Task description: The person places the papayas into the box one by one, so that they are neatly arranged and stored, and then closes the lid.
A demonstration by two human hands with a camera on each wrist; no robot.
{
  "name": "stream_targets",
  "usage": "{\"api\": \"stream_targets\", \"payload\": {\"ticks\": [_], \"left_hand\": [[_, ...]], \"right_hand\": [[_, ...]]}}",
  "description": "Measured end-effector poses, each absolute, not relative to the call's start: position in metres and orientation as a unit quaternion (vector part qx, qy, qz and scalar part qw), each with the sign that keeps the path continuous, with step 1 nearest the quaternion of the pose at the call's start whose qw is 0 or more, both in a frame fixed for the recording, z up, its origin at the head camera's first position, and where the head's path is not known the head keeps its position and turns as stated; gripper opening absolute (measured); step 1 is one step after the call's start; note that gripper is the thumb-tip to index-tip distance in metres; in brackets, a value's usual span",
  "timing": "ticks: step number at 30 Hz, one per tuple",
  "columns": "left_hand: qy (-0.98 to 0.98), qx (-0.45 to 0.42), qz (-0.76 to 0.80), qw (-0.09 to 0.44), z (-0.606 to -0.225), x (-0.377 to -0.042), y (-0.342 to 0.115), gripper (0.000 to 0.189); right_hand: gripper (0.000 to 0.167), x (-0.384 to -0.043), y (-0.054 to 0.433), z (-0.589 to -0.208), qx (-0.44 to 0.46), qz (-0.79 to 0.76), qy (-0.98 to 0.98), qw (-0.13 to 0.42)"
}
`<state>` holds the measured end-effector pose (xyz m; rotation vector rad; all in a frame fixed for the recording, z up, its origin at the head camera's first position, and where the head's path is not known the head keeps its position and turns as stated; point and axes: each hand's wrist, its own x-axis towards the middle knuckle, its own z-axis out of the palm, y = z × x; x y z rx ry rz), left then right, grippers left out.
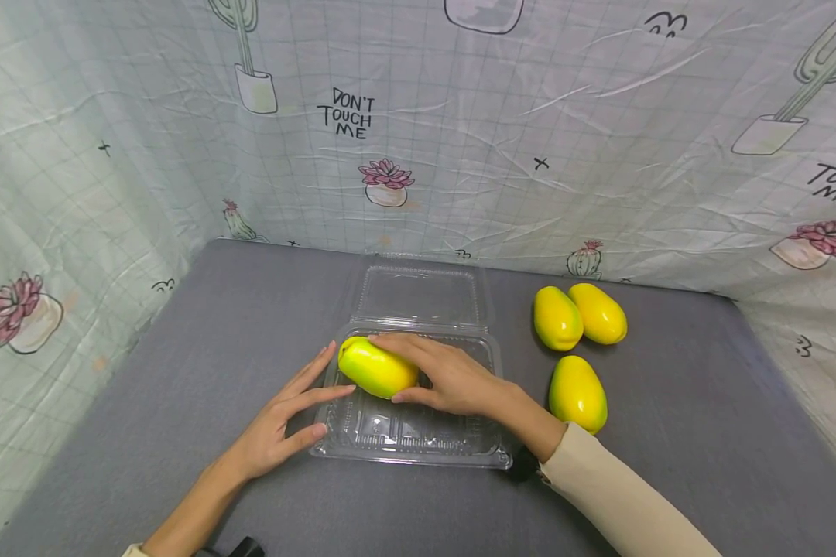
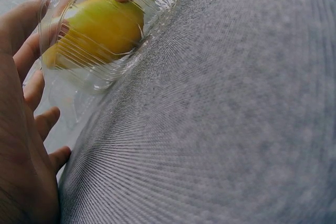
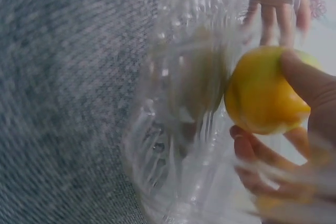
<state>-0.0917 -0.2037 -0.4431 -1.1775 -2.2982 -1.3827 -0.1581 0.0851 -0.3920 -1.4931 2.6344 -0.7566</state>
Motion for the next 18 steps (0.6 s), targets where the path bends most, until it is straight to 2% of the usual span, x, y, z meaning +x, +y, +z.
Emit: {"api": "stream_targets", "payload": {"ticks": [18], "left_hand": [[-0.782,-0.398,-0.468,0.108,-0.4445,-0.0909,-0.2043,0.047]], "right_hand": [[0.076,-0.1571,0.0849,-0.3933,-0.465,-0.243,0.851,0.032]]}}
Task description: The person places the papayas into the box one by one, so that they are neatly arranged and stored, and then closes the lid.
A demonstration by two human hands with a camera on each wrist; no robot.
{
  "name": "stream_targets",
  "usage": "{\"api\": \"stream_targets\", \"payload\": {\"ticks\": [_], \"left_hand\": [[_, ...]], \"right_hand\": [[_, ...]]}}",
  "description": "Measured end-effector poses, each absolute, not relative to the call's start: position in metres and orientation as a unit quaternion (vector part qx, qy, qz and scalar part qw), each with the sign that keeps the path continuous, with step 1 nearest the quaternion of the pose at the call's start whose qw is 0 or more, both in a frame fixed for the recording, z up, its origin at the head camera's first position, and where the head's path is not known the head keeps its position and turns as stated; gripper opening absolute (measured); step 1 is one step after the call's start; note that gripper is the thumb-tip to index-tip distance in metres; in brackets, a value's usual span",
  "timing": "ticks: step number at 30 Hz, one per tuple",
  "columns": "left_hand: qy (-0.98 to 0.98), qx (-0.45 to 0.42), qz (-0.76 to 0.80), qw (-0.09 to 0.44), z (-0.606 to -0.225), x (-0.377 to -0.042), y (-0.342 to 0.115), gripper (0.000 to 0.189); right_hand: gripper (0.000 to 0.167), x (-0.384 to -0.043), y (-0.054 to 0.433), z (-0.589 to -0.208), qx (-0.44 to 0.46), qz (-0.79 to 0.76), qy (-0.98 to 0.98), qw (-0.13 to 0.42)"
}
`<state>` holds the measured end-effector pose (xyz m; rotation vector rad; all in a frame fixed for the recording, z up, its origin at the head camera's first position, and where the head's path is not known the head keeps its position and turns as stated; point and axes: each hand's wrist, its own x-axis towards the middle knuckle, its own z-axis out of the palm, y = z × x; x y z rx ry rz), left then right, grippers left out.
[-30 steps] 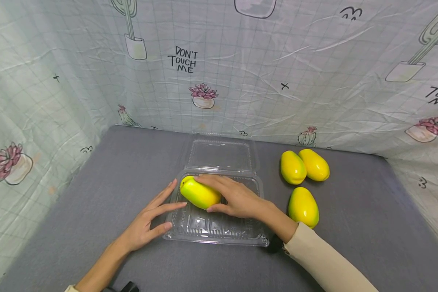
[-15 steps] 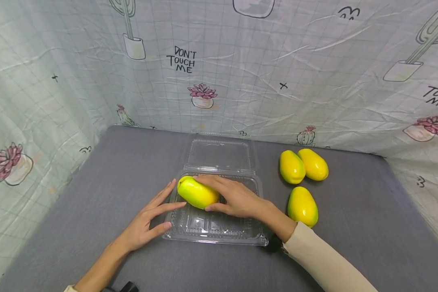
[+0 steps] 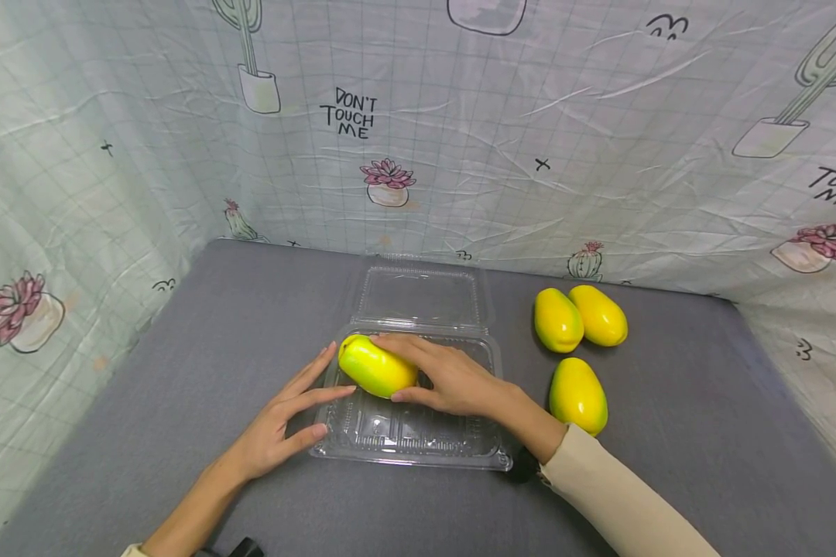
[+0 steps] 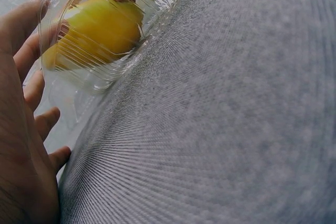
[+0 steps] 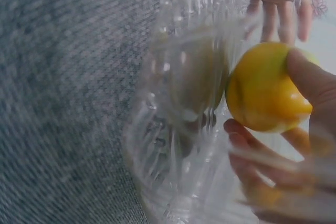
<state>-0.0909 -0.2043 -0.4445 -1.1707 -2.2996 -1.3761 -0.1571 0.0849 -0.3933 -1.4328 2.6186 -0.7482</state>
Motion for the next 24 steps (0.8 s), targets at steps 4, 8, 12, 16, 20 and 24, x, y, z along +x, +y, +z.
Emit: {"api": "stream_targets", "payload": {"ticks": [4,8,12,16,20,24], "left_hand": [[-0.783,-0.398,-0.466,0.109,-0.4453,-0.0907,-0.2035,0.046],[-0.781,-0.400,-0.467,0.111,-0.4457,-0.0905,-0.2026,0.045],[-0.782,-0.399,-0.467,0.112,-0.4458,-0.0899,-0.2026,0.045],[-0.783,-0.398,-0.466,0.110,-0.4459,-0.0896,-0.2027,0.046],[-0.782,-0.398,-0.467,0.110,-0.4462,-0.0896,-0.2030,0.046],[-0.782,-0.398,-0.467,0.111,-0.4466,-0.0894,-0.2033,0.045]], "right_hand": [[0.076,-0.1567,0.0862,-0.3944,-0.465,-0.239,0.852,0.034],[0.077,-0.1561,0.0872,-0.3951,-0.469,-0.240,0.849,0.035],[0.077,-0.1558,0.0871,-0.3948,-0.473,-0.242,0.847,0.033],[0.076,-0.1558,0.0871,-0.3946,-0.472,-0.242,0.847,0.033],[0.076,-0.1560,0.0871,-0.3944,-0.472,-0.243,0.847,0.036],[0.076,-0.1563,0.0873,-0.3941,-0.473,-0.243,0.846,0.033]]}}
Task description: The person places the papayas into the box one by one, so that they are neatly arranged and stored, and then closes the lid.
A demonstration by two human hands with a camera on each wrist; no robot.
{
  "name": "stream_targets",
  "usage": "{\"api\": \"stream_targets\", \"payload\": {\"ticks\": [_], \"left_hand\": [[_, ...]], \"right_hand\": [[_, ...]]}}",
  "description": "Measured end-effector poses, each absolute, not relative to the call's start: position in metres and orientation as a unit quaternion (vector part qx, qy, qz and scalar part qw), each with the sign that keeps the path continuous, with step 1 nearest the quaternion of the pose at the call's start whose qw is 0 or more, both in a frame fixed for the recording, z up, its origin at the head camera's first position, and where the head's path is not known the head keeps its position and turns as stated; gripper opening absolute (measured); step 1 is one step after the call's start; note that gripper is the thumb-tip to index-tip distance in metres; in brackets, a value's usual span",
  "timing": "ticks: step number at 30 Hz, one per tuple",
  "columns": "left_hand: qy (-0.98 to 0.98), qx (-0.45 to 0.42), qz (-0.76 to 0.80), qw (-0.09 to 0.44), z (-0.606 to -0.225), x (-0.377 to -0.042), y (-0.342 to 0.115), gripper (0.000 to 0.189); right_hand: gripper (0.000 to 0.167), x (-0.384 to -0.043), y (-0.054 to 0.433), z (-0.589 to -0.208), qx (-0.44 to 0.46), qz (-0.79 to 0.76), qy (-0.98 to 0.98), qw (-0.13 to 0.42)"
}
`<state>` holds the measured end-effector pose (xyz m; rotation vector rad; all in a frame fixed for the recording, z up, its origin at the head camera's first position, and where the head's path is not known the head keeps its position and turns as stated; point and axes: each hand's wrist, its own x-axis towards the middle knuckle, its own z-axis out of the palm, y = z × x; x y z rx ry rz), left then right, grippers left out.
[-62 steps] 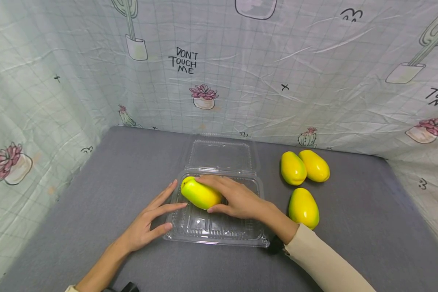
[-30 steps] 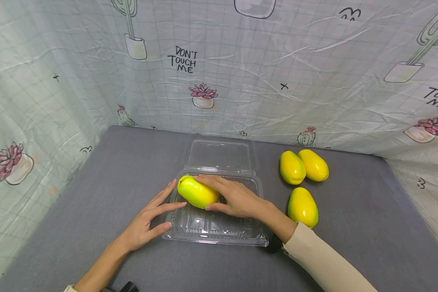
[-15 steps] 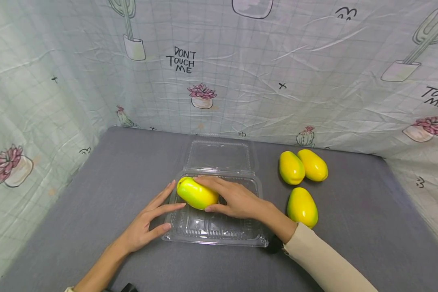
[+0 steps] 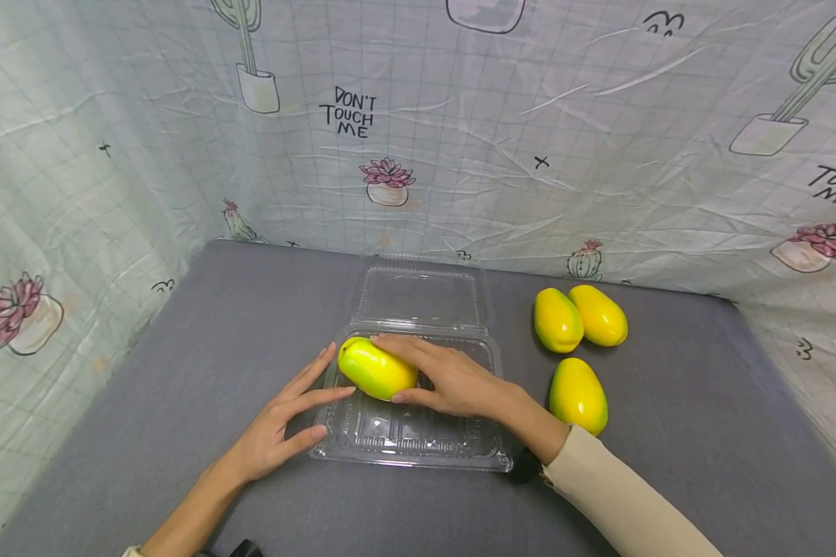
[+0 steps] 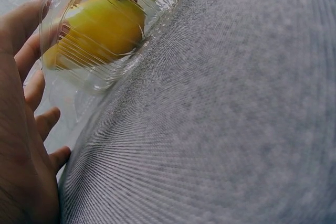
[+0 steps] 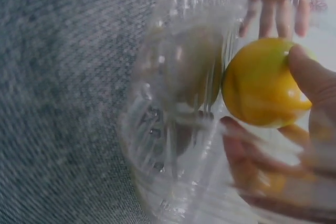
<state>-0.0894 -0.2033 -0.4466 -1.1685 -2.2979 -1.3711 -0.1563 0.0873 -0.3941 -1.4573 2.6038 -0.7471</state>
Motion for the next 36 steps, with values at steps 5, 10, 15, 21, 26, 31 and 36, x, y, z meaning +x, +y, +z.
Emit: {"api": "stream_targets", "payload": {"ticks": [5,10,15,21,26,31,36], "left_hand": [[-0.782,-0.398,-0.465,0.112,-0.446,-0.089,-0.203,0.044],[-0.782,-0.400,-0.464,0.114,-0.446,-0.090,-0.203,0.043],[-0.782,-0.400,-0.463,0.114,-0.446,-0.090,-0.203,0.043],[-0.777,-0.405,-0.467,0.119,-0.447,-0.091,-0.202,0.044],[-0.774,-0.407,-0.470,0.116,-0.447,-0.092,-0.200,0.044],[-0.775,-0.405,-0.471,0.116,-0.448,-0.093,-0.200,0.046],[-0.775,-0.403,-0.473,0.118,-0.450,-0.091,-0.202,0.048]], "right_hand": [[0.075,-0.156,0.088,-0.393,-0.476,-0.243,0.845,0.028],[0.075,-0.156,0.089,-0.390,-0.475,-0.243,0.845,0.026],[0.075,-0.155,0.091,-0.388,-0.476,-0.246,0.844,0.019],[0.077,-0.155,0.096,-0.381,-0.477,-0.251,0.842,0.001],[0.076,-0.151,0.105,-0.376,-0.471,-0.245,0.848,-0.012],[0.077,-0.145,0.114,-0.370,-0.451,-0.243,0.859,-0.016],[0.078,-0.138,0.123,-0.362,-0.445,-0.252,0.859,-0.018]]}}
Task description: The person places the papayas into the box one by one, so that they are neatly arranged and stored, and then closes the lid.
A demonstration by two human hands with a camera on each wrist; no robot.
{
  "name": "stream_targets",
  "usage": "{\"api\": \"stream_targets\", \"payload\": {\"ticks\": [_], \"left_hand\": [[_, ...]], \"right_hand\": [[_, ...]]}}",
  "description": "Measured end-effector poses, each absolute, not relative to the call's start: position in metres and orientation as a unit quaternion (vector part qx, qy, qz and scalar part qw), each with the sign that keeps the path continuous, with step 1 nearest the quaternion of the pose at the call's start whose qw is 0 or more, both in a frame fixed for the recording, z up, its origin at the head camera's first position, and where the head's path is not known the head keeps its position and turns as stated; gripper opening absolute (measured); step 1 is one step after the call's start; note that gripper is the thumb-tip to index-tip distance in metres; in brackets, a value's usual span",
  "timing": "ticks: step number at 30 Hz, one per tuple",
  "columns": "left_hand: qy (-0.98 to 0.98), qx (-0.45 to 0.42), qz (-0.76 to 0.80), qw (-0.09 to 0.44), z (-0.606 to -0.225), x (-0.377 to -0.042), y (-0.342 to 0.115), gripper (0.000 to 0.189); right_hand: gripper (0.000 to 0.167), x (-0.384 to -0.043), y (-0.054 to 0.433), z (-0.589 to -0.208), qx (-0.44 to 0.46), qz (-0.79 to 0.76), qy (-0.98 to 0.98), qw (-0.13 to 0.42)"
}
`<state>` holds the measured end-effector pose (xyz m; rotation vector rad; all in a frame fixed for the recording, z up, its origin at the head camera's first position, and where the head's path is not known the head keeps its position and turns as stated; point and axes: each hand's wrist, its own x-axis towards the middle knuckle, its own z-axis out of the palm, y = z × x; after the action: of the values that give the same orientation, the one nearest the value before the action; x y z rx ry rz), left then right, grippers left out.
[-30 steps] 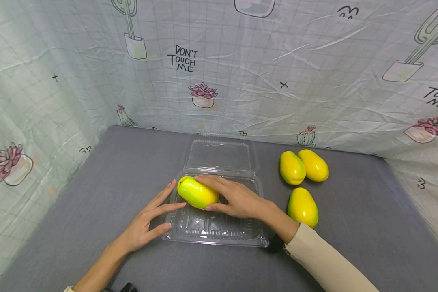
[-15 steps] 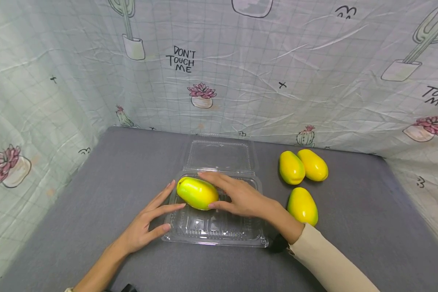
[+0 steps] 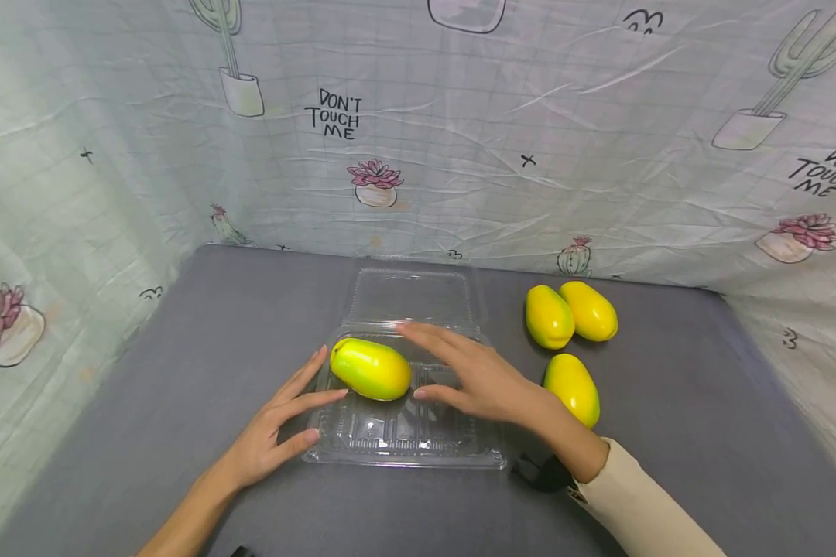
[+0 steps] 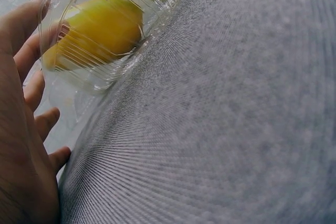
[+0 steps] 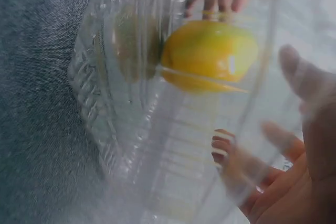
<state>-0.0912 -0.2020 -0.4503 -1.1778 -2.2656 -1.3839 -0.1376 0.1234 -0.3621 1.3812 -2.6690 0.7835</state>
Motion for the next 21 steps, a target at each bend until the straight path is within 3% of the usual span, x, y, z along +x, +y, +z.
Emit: {"api": "stream_targets", "payload": {"ticks": [21], "left_hand": [[-0.777,-0.406,-0.465,0.128,-0.452,-0.089,-0.200,0.047]], "right_hand": [[0.076,-0.103,0.181,-0.366,0.333,0.301,-0.886,0.116]]}}
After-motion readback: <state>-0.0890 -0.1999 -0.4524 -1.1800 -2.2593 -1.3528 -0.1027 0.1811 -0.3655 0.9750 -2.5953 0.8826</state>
